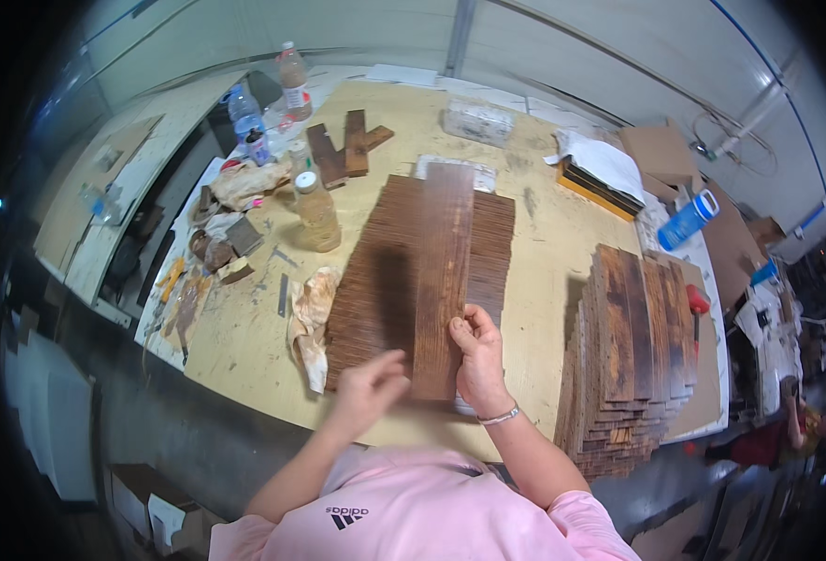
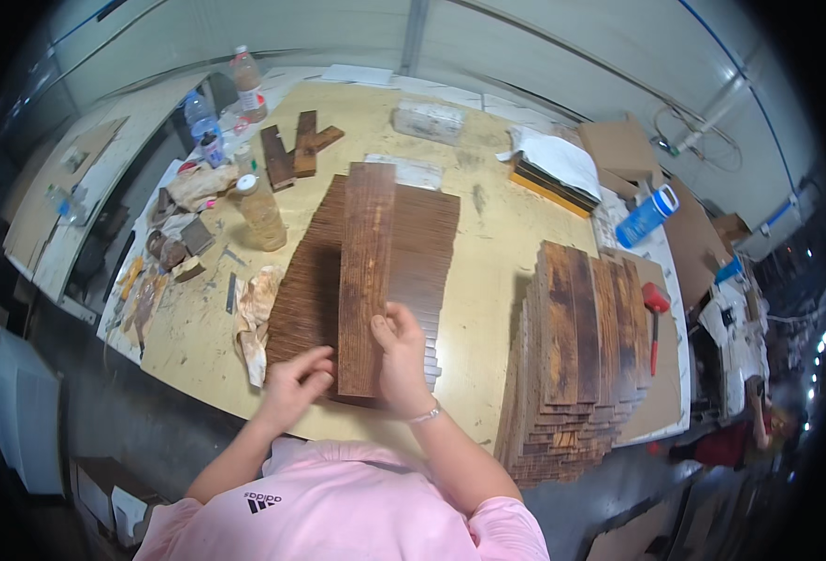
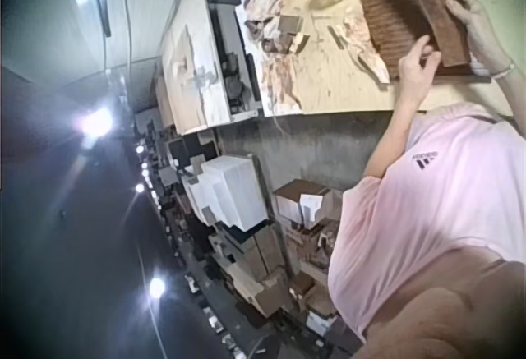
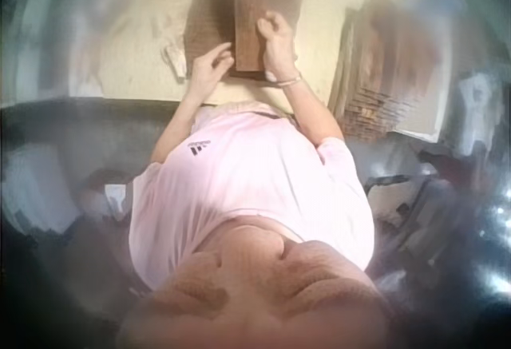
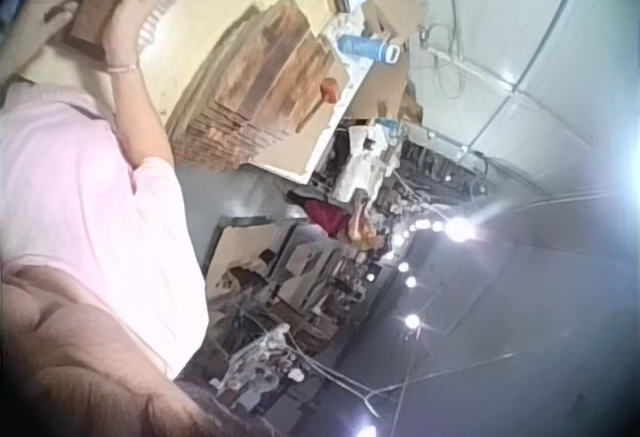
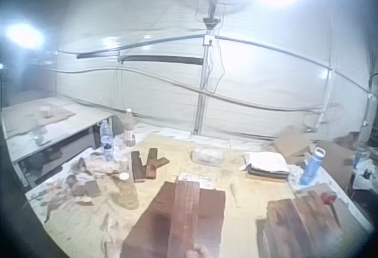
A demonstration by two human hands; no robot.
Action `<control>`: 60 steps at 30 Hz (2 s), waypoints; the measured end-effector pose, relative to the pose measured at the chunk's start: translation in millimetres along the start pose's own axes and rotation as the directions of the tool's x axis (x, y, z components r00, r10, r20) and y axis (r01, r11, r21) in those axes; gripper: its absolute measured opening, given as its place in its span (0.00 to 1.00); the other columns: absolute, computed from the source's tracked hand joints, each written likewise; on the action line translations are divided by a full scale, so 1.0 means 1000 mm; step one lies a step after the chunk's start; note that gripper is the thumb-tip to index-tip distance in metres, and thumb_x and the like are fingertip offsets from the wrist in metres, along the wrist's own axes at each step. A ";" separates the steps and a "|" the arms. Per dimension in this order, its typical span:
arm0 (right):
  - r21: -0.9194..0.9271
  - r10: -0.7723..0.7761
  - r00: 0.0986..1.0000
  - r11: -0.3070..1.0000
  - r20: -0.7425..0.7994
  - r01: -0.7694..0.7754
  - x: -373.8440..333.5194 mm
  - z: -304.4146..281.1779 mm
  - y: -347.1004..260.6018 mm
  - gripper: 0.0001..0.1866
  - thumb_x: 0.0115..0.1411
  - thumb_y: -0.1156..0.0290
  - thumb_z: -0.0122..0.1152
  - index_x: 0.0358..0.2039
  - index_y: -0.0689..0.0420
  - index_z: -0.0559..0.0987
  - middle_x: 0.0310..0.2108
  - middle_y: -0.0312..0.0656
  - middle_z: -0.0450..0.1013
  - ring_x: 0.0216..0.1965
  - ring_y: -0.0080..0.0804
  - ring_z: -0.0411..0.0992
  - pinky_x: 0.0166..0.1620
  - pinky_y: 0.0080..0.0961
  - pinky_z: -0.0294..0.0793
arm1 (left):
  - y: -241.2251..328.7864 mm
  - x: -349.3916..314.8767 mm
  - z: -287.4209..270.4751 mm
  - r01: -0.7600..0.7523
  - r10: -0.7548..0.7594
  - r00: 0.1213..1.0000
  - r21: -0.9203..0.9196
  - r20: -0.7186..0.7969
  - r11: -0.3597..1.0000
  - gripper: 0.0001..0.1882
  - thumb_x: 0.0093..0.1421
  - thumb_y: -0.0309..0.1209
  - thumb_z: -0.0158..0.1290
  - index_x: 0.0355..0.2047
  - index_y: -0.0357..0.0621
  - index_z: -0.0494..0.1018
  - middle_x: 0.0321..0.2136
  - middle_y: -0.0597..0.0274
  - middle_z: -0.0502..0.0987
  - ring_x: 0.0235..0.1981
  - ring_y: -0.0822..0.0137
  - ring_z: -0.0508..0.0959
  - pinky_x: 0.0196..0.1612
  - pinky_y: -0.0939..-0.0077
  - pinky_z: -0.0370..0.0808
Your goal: The person applies a liquid from a bottle to a cloth and uses it to wipe and polish individual wooden planks, placing them on a stack when finished.
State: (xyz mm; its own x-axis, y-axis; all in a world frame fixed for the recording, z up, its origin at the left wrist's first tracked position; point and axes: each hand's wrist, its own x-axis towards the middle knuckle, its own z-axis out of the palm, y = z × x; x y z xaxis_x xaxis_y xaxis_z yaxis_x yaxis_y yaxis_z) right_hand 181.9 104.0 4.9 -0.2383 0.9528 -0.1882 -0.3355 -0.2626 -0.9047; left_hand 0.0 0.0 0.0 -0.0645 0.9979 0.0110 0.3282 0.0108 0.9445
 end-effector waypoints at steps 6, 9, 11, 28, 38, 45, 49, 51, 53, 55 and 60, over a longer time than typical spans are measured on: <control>0.225 0.211 0.930 0.932 0.300 -0.284 -0.011 0.032 -0.024 0.21 0.64 0.79 0.54 0.55 0.56 0.62 0.48 0.57 0.74 0.46 0.52 0.77 0.48 0.45 0.81 | -0.002 -0.024 0.030 0.276 -0.244 0.961 -0.524 0.131 0.805 0.12 0.68 0.27 0.50 0.47 0.31 0.74 0.37 0.63 0.80 0.36 0.76 0.79 0.42 0.79 0.78; 0.191 0.280 0.904 0.916 0.324 -0.352 -0.012 0.036 -0.006 0.21 0.64 0.78 0.53 0.55 0.55 0.61 0.47 0.57 0.74 0.42 0.50 0.79 0.43 0.43 0.83 | -0.011 -0.039 0.022 0.256 -0.219 0.967 -0.519 0.134 0.815 0.13 0.70 0.33 0.48 0.40 0.34 0.76 0.31 0.64 0.80 0.30 0.74 0.79 0.37 0.78 0.76; 0.155 0.295 0.900 0.921 0.322 -0.358 -0.017 0.044 0.002 0.20 0.64 0.78 0.52 0.55 0.55 0.62 0.45 0.56 0.74 0.39 0.48 0.79 0.41 0.41 0.83 | -0.031 -0.048 0.016 0.310 -0.231 0.950 -0.520 0.211 0.796 0.12 0.70 0.30 0.48 0.44 0.32 0.76 0.35 0.65 0.80 0.35 0.75 0.78 0.41 0.77 0.77; 0.175 0.273 0.960 0.944 0.068 -0.281 -0.054 0.120 0.070 0.25 0.61 0.78 0.54 0.59 0.57 0.61 0.42 0.58 0.75 0.35 0.49 0.79 0.40 0.42 0.82 | -0.175 0.102 -0.271 0.136 0.229 0.842 0.603 -0.488 0.786 0.10 0.60 0.27 0.53 0.39 0.41 0.81 0.40 0.52 0.81 0.43 0.50 0.79 0.47 0.61 0.76; 0.166 0.296 0.955 0.942 0.007 -0.293 -0.060 0.137 0.059 0.22 0.63 0.74 0.57 0.57 0.59 0.65 0.41 0.56 0.77 0.37 0.48 0.79 0.42 0.40 0.81 | -0.174 0.108 -0.286 0.169 0.126 0.955 0.841 -0.269 0.514 0.20 0.50 0.27 0.60 0.46 0.48 0.79 0.42 0.57 0.77 0.48 0.56 0.75 0.50 0.60 0.72; 0.146 0.229 0.973 0.962 0.034 -0.232 -0.032 0.145 0.059 0.23 0.64 0.73 0.58 0.58 0.62 0.66 0.44 0.51 0.77 0.42 0.40 0.78 0.47 0.36 0.80 | -0.170 0.076 -0.278 0.112 0.096 0.949 0.608 -0.299 0.786 0.21 0.52 0.24 0.61 0.48 0.44 0.76 0.41 0.54 0.76 0.46 0.53 0.75 0.51 0.60 0.71; 0.108 0.218 0.976 0.970 0.005 -0.217 -0.020 0.143 0.060 0.23 0.64 0.75 0.57 0.59 0.63 0.67 0.46 0.45 0.76 0.44 0.32 0.77 0.49 0.30 0.77 | -0.086 0.041 -0.220 -0.121 0.137 0.979 0.111 -0.148 0.986 0.23 0.50 0.17 0.63 0.48 0.39 0.75 0.41 0.59 0.75 0.45 0.64 0.77 0.48 0.71 0.75; 0.061 0.172 0.984 0.984 -0.041 -0.169 -0.011 0.150 0.064 0.22 0.64 0.75 0.57 0.58 0.64 0.69 0.47 0.44 0.76 0.45 0.29 0.76 0.50 0.27 0.76 | -0.059 0.023 -0.194 -0.268 0.269 0.962 0.020 -0.040 0.963 0.24 0.47 0.17 0.63 0.47 0.38 0.76 0.39 0.60 0.75 0.40 0.67 0.76 0.44 0.75 0.73; 0.015 0.145 0.988 0.989 -0.058 -0.145 -0.003 0.154 0.065 0.20 0.65 0.74 0.57 0.57 0.65 0.70 0.47 0.43 0.76 0.46 0.27 0.75 0.51 0.25 0.74 | -0.045 0.024 -0.184 -0.333 0.332 0.943 0.024 0.016 0.943 0.26 0.46 0.16 0.63 0.48 0.39 0.77 0.37 0.59 0.75 0.39 0.65 0.76 0.42 0.73 0.73; -0.027 0.144 0.988 0.989 -0.048 -0.145 0.004 0.156 0.065 0.19 0.65 0.74 0.56 0.56 0.65 0.71 0.47 0.42 0.76 0.47 0.26 0.74 0.52 0.24 0.73 | -0.037 0.039 -0.180 -0.370 0.373 0.926 0.055 -0.062 0.927 0.26 0.47 0.16 0.64 0.49 0.39 0.77 0.37 0.58 0.75 0.38 0.63 0.77 0.42 0.72 0.73; 0.032 0.155 0.988 0.988 -0.023 -0.154 0.012 0.167 0.053 0.16 0.66 0.74 0.55 0.53 0.65 0.73 0.46 0.42 0.77 0.45 0.26 0.74 0.52 0.25 0.72 | -0.033 0.055 -0.173 -0.423 0.442 0.896 0.217 -0.046 0.880 0.26 0.46 0.21 0.66 0.49 0.39 0.77 0.37 0.56 0.74 0.36 0.58 0.76 0.42 0.69 0.74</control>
State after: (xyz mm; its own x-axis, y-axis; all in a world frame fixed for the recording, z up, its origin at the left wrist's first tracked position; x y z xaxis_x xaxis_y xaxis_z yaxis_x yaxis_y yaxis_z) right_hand 9.3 76.4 17.8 -0.2659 0.9040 -0.3346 -0.3242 -0.4108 -0.8522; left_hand -177.0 43.0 26.3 0.0438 0.8955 0.4428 0.5207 -0.3987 0.7549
